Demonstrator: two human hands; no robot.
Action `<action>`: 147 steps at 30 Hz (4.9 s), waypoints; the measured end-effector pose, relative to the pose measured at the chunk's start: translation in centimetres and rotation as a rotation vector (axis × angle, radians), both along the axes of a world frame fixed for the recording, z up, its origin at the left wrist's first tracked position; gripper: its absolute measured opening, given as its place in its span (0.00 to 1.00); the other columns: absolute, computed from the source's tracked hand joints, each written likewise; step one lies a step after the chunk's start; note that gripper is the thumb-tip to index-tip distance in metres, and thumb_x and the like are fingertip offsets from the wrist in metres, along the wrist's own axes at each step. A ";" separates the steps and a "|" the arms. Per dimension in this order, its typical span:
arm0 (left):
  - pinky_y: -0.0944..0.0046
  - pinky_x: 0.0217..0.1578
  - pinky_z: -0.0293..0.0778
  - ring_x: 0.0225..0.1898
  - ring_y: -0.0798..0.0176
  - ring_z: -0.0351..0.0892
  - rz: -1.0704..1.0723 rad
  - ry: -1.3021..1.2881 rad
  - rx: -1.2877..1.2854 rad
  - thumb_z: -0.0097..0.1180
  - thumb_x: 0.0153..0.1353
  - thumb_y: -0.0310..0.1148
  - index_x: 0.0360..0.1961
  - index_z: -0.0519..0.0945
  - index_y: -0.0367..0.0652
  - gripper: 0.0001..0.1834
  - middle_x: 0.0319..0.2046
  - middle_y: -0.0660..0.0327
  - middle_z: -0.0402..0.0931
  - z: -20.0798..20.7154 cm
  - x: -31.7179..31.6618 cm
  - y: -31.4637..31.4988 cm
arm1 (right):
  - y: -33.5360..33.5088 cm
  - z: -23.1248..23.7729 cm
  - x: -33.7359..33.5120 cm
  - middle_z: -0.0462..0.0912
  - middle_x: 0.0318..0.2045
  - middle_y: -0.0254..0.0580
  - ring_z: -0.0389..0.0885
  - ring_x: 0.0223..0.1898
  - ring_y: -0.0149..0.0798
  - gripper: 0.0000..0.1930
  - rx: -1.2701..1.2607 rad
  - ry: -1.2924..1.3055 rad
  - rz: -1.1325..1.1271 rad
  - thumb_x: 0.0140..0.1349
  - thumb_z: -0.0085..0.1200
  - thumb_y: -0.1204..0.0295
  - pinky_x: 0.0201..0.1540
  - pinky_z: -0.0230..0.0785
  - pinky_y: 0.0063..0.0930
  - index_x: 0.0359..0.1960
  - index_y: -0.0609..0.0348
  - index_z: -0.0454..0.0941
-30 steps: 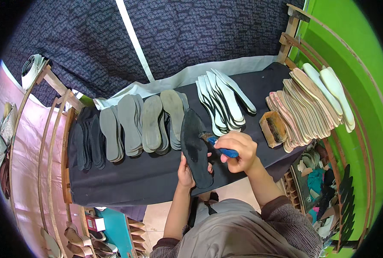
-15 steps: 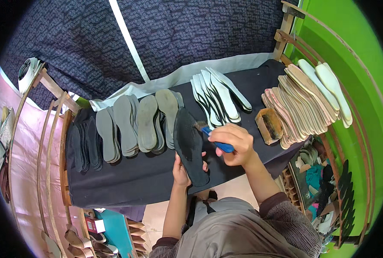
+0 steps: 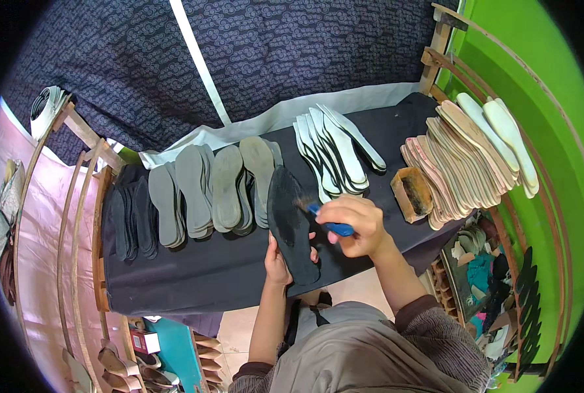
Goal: The person applies glue or dye to shoe insoles with a brush, then places the treated insoles onto a drying rack.
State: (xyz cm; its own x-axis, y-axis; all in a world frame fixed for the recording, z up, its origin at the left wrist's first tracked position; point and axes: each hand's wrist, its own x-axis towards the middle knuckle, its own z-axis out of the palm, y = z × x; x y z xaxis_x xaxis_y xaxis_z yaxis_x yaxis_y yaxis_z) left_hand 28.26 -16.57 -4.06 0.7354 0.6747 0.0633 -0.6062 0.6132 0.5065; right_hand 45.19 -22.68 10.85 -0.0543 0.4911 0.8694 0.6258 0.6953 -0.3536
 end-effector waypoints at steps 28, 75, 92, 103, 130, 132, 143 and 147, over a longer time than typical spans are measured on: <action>0.48 0.32 0.73 0.29 0.44 0.76 -0.016 -0.008 -0.027 0.27 0.68 0.54 0.61 0.56 0.53 0.27 0.50 0.41 0.71 -0.4 -0.2 0.1 | -0.6 -0.6 0.7 0.81 0.26 0.47 0.80 0.26 0.44 0.08 -0.016 0.118 -0.051 0.50 0.59 0.72 0.31 0.72 0.28 0.29 0.65 0.80; 0.55 0.39 0.73 0.35 0.53 0.76 -0.086 -0.059 0.179 0.26 0.69 0.53 0.58 0.62 0.43 0.29 0.45 0.50 0.72 0.2 -0.3 0.1 | -0.3 -0.9 -1.3 0.80 0.34 0.46 0.78 0.28 0.45 0.12 0.021 -0.056 0.035 0.48 0.61 0.72 0.29 0.70 0.30 0.34 0.62 0.78; 0.55 0.48 0.74 0.45 0.54 0.78 0.072 0.122 0.034 0.25 0.70 0.53 0.61 0.62 0.46 0.29 0.49 0.52 0.73 0.3 -0.7 -0.3 | -0.5 -0.2 -2.4 0.81 0.36 0.44 0.79 0.28 0.43 0.17 -0.079 -0.263 0.184 0.36 0.64 0.77 0.30 0.71 0.31 0.34 0.59 0.81; 0.56 0.43 0.77 0.42 0.53 0.79 -0.042 -0.218 -0.228 0.24 0.69 0.54 0.60 0.62 0.46 0.29 0.44 0.50 0.76 0.3 -0.5 -0.3 | -0.4 0.1 -2.3 0.80 0.37 0.44 0.77 0.28 0.43 0.18 -0.134 -0.290 0.269 0.36 0.64 0.75 0.28 0.69 0.29 0.35 0.61 0.80; 0.52 0.59 0.64 0.55 0.49 0.71 0.139 0.129 0.065 0.12 0.61 0.68 0.67 0.55 0.45 0.46 0.55 0.44 0.69 1.5 -0.2 -0.4 | -0.8 -2.5 -3.6 0.80 0.34 0.41 0.77 0.24 0.41 0.15 -0.080 -0.201 0.149 0.37 0.62 0.74 0.29 0.72 0.30 0.32 0.59 0.80; 0.52 0.59 0.64 0.55 0.49 0.71 0.150 0.118 0.058 0.12 0.61 0.69 0.66 0.55 0.44 0.47 0.55 0.45 0.69 1.7 0.1 -0.5 | -0.6 -3.2 -3.6 0.80 0.36 0.42 0.77 0.25 0.42 0.16 -0.013 -0.228 0.103 0.39 0.62 0.72 0.32 0.74 0.32 0.34 0.59 0.79; 0.56 0.51 0.70 0.46 0.52 0.76 0.248 0.191 -0.029 0.10 0.59 0.71 0.64 0.59 0.42 0.49 0.52 0.44 0.71 2.0 0.1 -0.4 | -0.7 -4.1 -4.2 0.80 0.37 0.43 0.78 0.27 0.41 0.16 -0.039 -0.215 0.153 0.39 0.63 0.74 0.28 0.71 0.30 0.35 0.58 0.80; 0.55 0.47 0.72 0.42 0.52 0.77 0.166 0.069 -0.013 0.09 0.58 0.71 0.63 0.59 0.41 0.50 0.51 0.46 0.71 0.7 -0.5 0.2 | -2.1 -3.2 -4.9 0.78 0.35 0.42 0.75 0.27 0.42 0.17 -0.163 -0.177 0.303 0.34 0.55 0.82 0.26 0.68 0.31 0.33 0.61 0.77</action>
